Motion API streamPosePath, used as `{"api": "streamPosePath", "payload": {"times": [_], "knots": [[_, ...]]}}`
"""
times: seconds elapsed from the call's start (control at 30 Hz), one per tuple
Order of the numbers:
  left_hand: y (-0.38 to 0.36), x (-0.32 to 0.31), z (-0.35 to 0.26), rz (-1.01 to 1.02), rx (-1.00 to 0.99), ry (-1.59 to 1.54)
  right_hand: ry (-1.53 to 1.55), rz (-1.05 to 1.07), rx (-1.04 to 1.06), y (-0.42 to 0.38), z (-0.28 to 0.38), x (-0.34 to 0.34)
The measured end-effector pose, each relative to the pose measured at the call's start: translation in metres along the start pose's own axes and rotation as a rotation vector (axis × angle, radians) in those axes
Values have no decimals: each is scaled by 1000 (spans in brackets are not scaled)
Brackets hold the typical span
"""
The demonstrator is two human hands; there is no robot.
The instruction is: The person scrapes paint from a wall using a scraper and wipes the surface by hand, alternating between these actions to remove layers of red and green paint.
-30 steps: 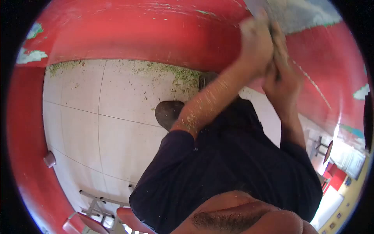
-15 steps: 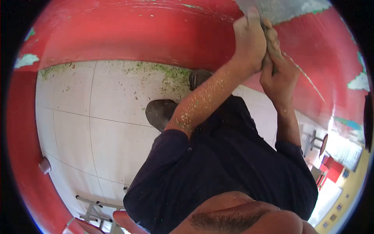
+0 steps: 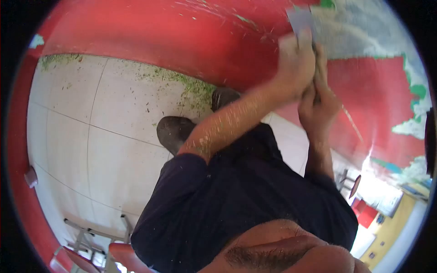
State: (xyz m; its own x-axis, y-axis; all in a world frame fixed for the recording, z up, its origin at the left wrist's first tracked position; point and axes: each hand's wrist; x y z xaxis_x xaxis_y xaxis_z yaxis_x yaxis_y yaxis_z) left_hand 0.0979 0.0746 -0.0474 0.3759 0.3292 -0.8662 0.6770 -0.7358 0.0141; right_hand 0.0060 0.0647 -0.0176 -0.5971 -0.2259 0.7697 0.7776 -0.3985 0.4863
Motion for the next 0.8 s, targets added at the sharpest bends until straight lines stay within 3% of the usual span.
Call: {"api": "streamPosePath", "payload": {"times": [0.07,0.17,0.3,0.33,0.47,0.57,0.67,0.77,0.8], "knots": [[4,-8,1,6,44,-64,-53,-13,66,10,-3,3],[12,-20,-15,162,-95,-18,-85,-115,82,3,-20,2],[4,-9,1,131,49,-115,-199,-185,302,6,-22,-7],[10,-10,4,109,-57,-43,-188,-162,276,1,-23,-8],[3,-18,-13,88,47,-133,-133,-105,145,-4,-14,3],[11,-10,-4,59,30,-61,-98,-155,275,4,-30,-10],[9,-11,-1,39,31,-64,-66,-64,82,-5,-22,-1],[-3,-12,0,12,97,-65,-43,-18,46,-9,-19,4],[9,-11,-5,12,33,-38,-46,-22,68,-1,-21,0]]}}
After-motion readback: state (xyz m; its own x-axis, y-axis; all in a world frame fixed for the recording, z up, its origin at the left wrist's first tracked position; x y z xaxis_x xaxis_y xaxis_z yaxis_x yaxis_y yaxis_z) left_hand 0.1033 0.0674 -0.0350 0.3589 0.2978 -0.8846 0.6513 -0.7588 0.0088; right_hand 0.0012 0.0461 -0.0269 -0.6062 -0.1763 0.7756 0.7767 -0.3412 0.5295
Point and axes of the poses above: each hand's wrist, its own y-axis towards the middle knuckle, its own x-axis out of the back of the hand, z = x × y, and after that the axes turned 6 degrees about y, right-handed
